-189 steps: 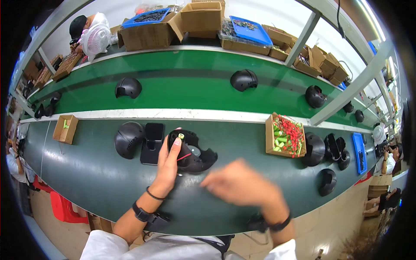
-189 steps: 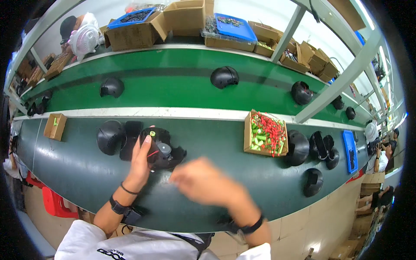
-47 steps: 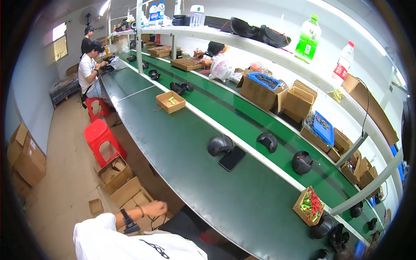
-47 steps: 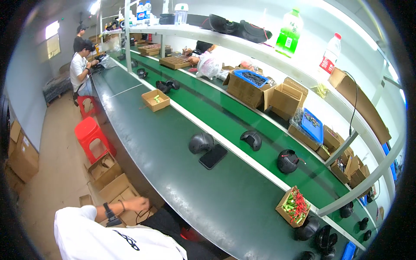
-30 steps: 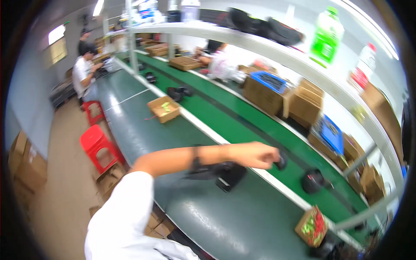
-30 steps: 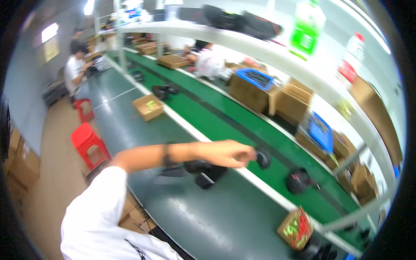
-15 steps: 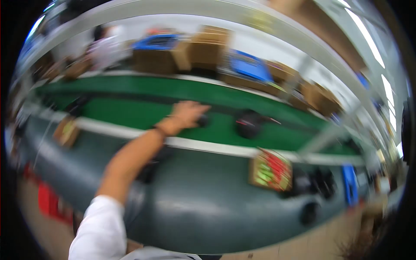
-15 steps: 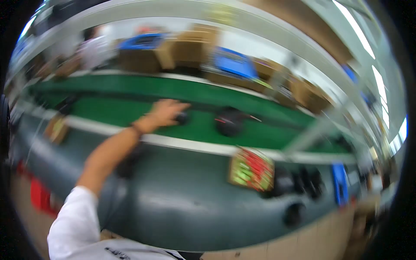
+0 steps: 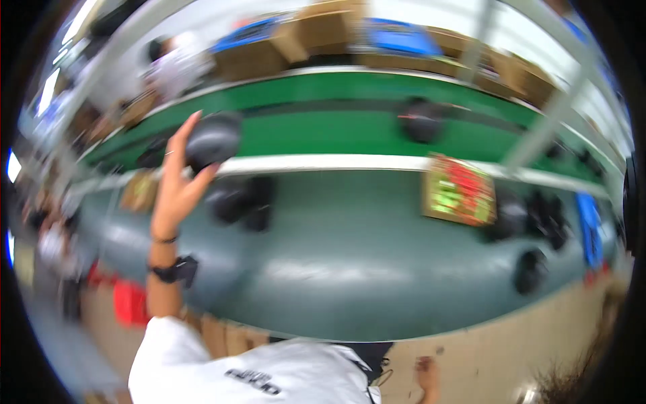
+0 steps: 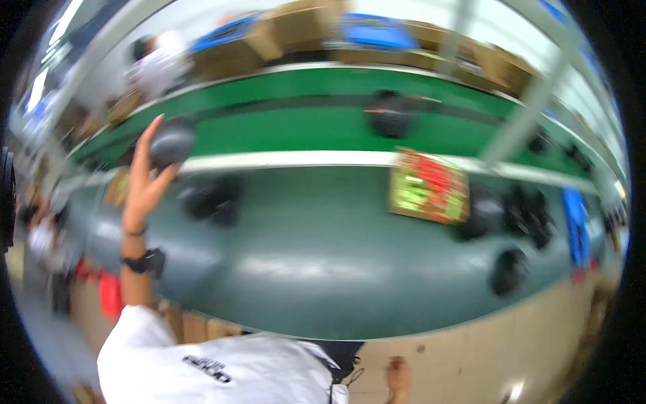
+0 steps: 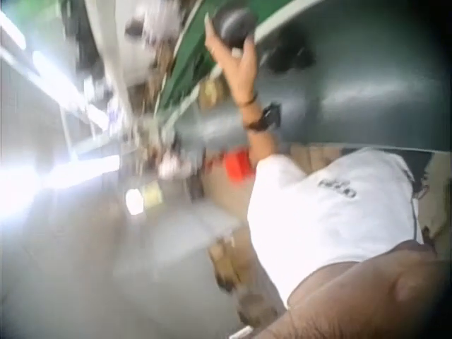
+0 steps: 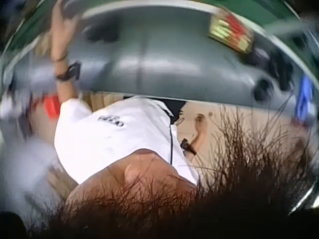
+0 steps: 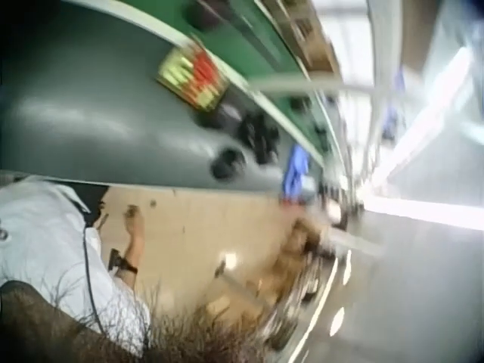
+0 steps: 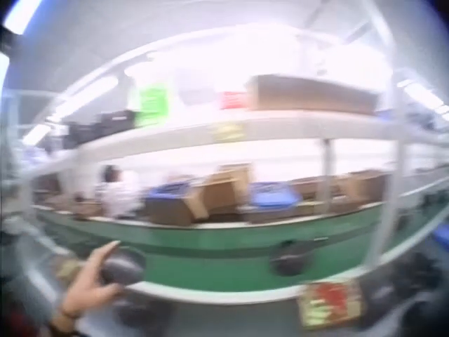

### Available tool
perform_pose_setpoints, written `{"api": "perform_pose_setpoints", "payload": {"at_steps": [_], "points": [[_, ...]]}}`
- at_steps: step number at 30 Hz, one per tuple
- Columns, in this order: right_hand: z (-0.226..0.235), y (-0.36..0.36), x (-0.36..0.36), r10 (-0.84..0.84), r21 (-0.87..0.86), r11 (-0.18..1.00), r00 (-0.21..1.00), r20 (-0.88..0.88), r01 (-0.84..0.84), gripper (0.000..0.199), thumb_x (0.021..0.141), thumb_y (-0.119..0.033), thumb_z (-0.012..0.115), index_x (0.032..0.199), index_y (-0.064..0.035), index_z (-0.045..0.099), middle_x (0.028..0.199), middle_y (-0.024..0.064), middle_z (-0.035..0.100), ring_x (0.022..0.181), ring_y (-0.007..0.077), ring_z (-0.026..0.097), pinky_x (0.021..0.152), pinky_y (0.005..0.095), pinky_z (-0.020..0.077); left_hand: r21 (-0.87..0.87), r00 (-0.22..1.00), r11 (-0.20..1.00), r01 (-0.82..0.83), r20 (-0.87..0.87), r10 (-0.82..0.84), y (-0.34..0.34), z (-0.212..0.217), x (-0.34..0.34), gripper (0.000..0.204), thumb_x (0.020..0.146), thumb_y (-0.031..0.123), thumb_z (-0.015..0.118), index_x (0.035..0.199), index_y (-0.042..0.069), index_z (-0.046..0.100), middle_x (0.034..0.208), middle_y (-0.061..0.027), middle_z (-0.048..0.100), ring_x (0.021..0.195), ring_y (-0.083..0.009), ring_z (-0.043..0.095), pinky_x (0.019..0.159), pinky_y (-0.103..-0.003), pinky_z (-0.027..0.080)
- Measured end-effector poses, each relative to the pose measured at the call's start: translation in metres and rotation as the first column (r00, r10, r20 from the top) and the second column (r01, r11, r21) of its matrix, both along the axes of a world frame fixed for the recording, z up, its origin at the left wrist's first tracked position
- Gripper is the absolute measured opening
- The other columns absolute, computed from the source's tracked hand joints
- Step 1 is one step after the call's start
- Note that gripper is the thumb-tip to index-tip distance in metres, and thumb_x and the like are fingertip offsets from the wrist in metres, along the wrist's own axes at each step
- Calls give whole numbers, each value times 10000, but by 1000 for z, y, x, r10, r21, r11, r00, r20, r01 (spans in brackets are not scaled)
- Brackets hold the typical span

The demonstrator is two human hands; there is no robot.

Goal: Assembling portable fans by installing batteries and fan components into plastic housings on a factory production line.

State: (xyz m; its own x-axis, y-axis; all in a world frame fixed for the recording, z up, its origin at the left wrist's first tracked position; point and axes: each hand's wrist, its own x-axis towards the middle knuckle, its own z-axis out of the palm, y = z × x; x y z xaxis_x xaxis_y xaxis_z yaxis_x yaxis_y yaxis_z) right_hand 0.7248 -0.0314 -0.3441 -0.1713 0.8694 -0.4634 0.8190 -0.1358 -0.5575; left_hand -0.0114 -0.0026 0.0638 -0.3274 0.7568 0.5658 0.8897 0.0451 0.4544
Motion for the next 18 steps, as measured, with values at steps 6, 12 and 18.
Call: {"api": "perform_pose_setpoints", "payload": {"at_steps": [6,12,18], "points": [[249,123,-75,87,196,971,566,-820,135,471,983,-361,796,1296,-27,682,1257,249,732,1056,423,731,971,585,583,-71,790,828,-556,267,553,-131,-103,-40,831,896,224,857,1606,31,470,1484,-226,624,1367,-292,606,1149,-412,471],[323,202,-260,233,289,957,587,-776,2,316,986,-84,721,1283,-22,631,1175,121,720,997,187,707,905,317,569,-120,680,694,-710,138,720,-107,-168,-48,844,898,385,824,1592,72,460,1340,-271,635,1238,-441,607,1106,-508,453],[247,235,-390,758,686,525,644,-108,-504,665,946,-251,784,1507,1,531,1574,255,507,1496,448,435,1253,544,316,17,738,740,-673,77,670,-71,-205,-73,754,947,321,792,1571,33,482,1458,-253,570,1355,-424,526,1189,-509,372]]}}
